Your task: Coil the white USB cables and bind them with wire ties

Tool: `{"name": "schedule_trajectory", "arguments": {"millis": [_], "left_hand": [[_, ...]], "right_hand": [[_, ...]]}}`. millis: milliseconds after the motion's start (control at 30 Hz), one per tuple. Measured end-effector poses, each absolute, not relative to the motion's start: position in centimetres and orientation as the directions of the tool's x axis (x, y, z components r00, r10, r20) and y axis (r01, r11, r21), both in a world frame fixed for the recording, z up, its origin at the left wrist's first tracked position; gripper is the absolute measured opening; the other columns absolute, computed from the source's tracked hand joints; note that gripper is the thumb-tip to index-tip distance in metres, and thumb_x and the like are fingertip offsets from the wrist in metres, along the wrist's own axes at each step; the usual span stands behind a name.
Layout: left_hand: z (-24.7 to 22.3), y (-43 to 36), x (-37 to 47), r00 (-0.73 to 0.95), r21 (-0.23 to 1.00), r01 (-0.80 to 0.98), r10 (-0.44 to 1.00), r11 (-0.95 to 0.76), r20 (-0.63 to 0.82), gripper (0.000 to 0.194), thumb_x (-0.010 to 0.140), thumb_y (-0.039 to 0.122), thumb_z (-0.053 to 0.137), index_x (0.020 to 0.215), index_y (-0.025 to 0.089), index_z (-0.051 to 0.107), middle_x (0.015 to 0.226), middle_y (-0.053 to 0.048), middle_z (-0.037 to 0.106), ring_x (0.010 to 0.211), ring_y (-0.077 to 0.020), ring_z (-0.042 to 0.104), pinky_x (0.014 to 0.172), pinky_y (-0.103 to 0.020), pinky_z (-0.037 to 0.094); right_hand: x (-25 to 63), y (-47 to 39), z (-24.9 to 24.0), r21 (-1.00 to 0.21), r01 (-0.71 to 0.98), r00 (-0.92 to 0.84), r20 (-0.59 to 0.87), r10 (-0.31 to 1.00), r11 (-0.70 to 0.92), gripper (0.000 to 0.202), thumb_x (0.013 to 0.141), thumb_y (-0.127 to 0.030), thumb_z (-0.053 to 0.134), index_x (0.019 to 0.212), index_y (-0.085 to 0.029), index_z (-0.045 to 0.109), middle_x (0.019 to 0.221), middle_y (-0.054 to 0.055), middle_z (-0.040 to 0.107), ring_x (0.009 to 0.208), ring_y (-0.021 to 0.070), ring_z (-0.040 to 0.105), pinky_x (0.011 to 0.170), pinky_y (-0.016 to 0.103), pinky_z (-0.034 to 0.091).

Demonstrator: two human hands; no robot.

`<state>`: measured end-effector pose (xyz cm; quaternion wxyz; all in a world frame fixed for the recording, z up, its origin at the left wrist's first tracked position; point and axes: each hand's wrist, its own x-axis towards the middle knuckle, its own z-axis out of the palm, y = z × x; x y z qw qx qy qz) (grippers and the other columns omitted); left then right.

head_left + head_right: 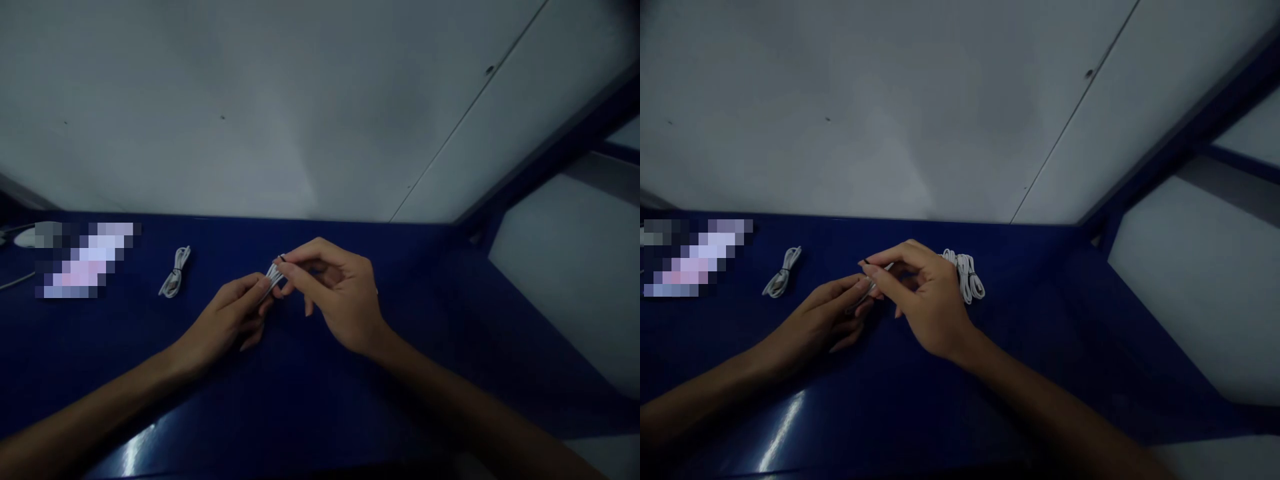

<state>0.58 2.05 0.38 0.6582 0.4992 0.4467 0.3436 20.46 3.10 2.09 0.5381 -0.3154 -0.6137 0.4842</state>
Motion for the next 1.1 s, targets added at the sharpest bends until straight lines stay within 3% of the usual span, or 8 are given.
{"name": "schedule_trajectory", "arguments": {"millis": [200, 333, 467, 633, 767, 900, 1000, 1100], "left_hand": [[0.2, 1.3, 0.2, 0.309, 0.985, 0.029, 0.936, 0.168, -0.168, 0.039, 0.110, 0.058, 0.059, 0.093, 0.023, 0.061, 0.072, 0.007, 0.036, 0.055, -0.0104, 0.030, 0.046, -0.020, 0.031], [0.4, 0.8, 0.0, 0.273, 0.983, 0.159, 0.953, 0.088, -0.129, 0.037, 0.111, 0.058, 0.056, 0.099, 0.024, 0.062, 0.073, 0.006, 0.040, 0.061, -0.0130, 0.034, 0.050, -0.022, 0.032], [0.9, 0.4, 0.0, 0.229, 0.968, 0.238, 0.963, 0.083, -0.139, 0.040, 0.112, 0.059, 0.053, 0.095, 0.024, 0.060, 0.075, 0.004, 0.044, 0.065, -0.0146, 0.039, 0.054, -0.023, 0.036], [1.2, 0.1, 0.3, 0.190, 0.975, 0.173, 0.967, 0.139, -0.171, 0.038, 0.109, 0.058, 0.058, 0.090, 0.024, 0.059, 0.071, 0.004, 0.044, 0.062, -0.0150, 0.038, 0.052, -0.023, 0.035], [1.1, 0.0, 0.4, 0.141, 0.980, 0.125, 0.975, 0.156, -0.174, 0.040, 0.105, 0.059, 0.064, 0.087, 0.024, 0.057, 0.070, 0.004, 0.046, 0.062, -0.0152, 0.041, 0.052, -0.022, 0.037], [1.0, 0.3, 0.6, 0.165, 0.978, 0.017, 0.964, 0.210, -0.210, 0.049, 0.103, 0.068, 0.063, 0.085, 0.024, 0.051, 0.071, 0.006, 0.037, 0.058, -0.0124, 0.030, 0.047, -0.019, 0.030], [1.1, 0.6, 0.7, 0.181, 0.971, -0.050, 0.958, 0.233, -0.221, 0.050, 0.100, 0.067, 0.068, 0.083, 0.024, 0.049, 0.069, 0.008, 0.031, 0.057, -0.0109, 0.023, 0.046, -0.018, 0.024], [1.2, 0.8, 0.8, 0.182, 0.959, -0.107, 0.953, 0.263, -0.241, 0.049, 0.098, 0.065, 0.074, 0.083, 0.023, 0.053, 0.068, 0.008, 0.031, 0.056, -0.0097, 0.022, 0.046, -0.017, 0.023]], "right_hand": [[20.0, 3.1, 0.4, -0.877, 0.113, -0.236, 0.433, 0.870, 0.467, 0.009, 0.102, -0.022, 0.078, 0.107, -0.027, 0.084, 0.101, 0.002, 0.076, 0.085, 0.0166, 0.073, 0.073, 0.032, 0.065], [19.9, 3.2, 0.3, -0.893, 0.139, -0.240, 0.389, 0.890, 0.428, 0.007, 0.102, -0.023, 0.078, 0.104, -0.027, 0.084, 0.097, 0.001, 0.076, 0.082, 0.0164, 0.074, 0.070, 0.031, 0.063], [19.8, 2.9, 0.5, -0.950, 0.063, -0.233, 0.283, 0.930, 0.304, 0.004, 0.100, -0.030, 0.081, 0.102, -0.026, 0.079, 0.095, 0.001, 0.079, 0.075, 0.0159, 0.075, 0.065, 0.031, 0.063], [19.6, 2.5, 0.5, -0.953, 0.046, -0.215, 0.284, 0.934, 0.300, 0.007, 0.097, -0.027, 0.084, 0.096, -0.025, 0.077, 0.093, 0.000, 0.080, 0.075, 0.0169, 0.074, 0.070, 0.034, 0.064], [19.3, 2.3, 0.3, -0.869, 0.196, -0.184, 0.424, 0.887, 0.455, 0.004, 0.100, -0.029, 0.083, 0.098, -0.027, 0.080, 0.093, 0.000, 0.081, 0.076, 0.0181, 0.073, 0.074, 0.036, 0.062], [19.1, 2.1, 0.3, -0.757, 0.304, -0.177, 0.552, 0.815, 0.578, 0.007, 0.101, -0.026, 0.083, 0.095, -0.025, 0.079, 0.089, 0.000, 0.080, 0.074, 0.0171, 0.070, 0.071, 0.034, 0.059], [19.0, 1.8, 0.3, -0.744, 0.325, -0.178, 0.559, 0.810, 0.584, 0.006, 0.102, -0.026, 0.082, 0.096, -0.025, 0.078, 0.088, 0.000, 0.080, 0.073, 0.0167, 0.068, 0.069, 0.033, 0.057], [18.9, 1.6, 0.2, -0.807, 0.297, -0.144, 0.491, 0.859, 0.511, 0.007, 0.099, -0.028, 0.084, 0.095, -0.027, 0.078, 0.088, 0.000, 0.080, 0.072, 0.0173, 0.068, 0.070, 0.035, 0.058]]}}
